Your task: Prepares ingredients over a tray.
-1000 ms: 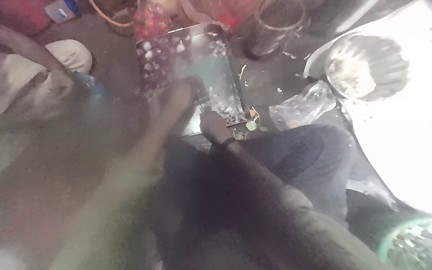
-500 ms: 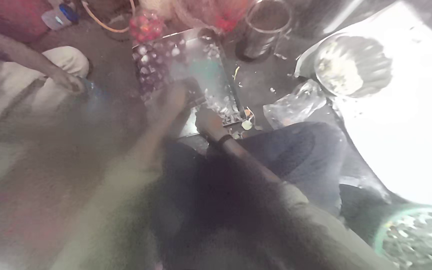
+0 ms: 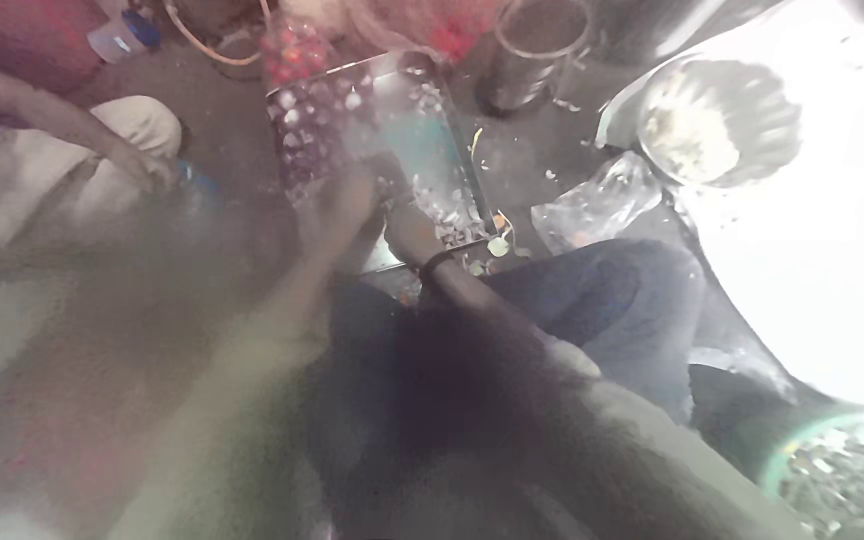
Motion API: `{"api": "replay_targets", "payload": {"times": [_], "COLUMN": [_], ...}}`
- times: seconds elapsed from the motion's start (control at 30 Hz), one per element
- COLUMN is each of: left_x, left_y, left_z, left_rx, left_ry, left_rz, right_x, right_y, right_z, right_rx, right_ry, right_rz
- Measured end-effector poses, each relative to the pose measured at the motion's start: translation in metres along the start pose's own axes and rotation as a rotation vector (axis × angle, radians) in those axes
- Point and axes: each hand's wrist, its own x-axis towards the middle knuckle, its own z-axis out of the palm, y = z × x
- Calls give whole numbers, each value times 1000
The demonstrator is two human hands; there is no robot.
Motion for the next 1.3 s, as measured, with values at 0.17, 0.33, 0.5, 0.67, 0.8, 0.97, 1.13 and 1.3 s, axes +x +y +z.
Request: {"api": "replay_targets", "payload": {"times": [0.17,0.33,0.5,0.67,0.8,0.97,1.13,1.3], "left_x": [0,6,4,1,10,-10,1,16], "left_y": [-11,-8,-11,-16,-25,-23,-20,-32], "left_z": [3,8,1,0,17,9,4,19], "left_rx": [-10,-45,-35,-32,-17,-41,-9,-81], "left_ry": [35,47,33,74,77,103,94,137], "left_rz": [64,-1,17,61,57,92,86,64], "right_x": [4,-33,3,8,-27,-11,29,-8], "right_y": [-11,-9,-2,-6,-10,-7,-13,-12], "right_z": [-15,-22,-1,-16,-23,-11,-1,-23], "right_rx": [-1,-11,-13,-23,-25,-32,3,-40], "right_ry": [-4,-118,-20,5,-87,-38,61,-38], "right_rz": [3,105,-33,-78,49,-8,-75,-52]}}
